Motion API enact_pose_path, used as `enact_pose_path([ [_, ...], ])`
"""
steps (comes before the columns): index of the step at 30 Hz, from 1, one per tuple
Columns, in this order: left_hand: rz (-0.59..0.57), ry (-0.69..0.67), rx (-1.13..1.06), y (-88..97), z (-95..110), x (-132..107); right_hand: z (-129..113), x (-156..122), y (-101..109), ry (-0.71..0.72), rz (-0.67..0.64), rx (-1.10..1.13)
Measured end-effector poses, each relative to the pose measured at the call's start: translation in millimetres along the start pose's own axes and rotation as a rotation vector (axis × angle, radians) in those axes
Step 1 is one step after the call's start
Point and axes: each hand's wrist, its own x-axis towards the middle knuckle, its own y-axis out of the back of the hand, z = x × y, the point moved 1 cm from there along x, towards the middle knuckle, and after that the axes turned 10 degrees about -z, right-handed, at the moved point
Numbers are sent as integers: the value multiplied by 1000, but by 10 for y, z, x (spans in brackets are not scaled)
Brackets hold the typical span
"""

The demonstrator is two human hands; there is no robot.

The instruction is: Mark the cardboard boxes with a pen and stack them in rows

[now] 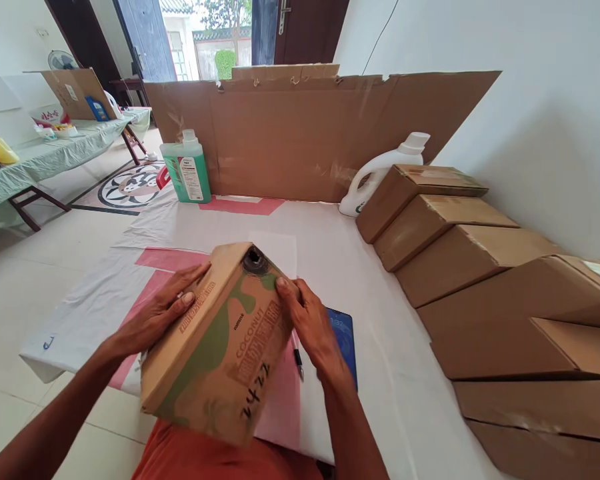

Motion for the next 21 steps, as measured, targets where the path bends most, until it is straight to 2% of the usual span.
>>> enact_pose_path([
  [3,4,82,-218,-387,-176,-251,41,-231,46,-84,34,-238],
  [6,64,174,-392,-780,-351,-475,157,-290,-2,-112,13,-328],
  [9,138,196,-421,-957,-444,-525,212,-195,-93,-91,-13,-389],
  [14,195,189,-443,-929,-508,-361,128,-6,-101,-87,-55,-520],
  [18,119,197,-442,-838,-592,-378,65,-6,-28,-149,-136,-614],
  [21,109,238,-449,-689,-613,-351,-80,53,-81,-32,-92,-672],
])
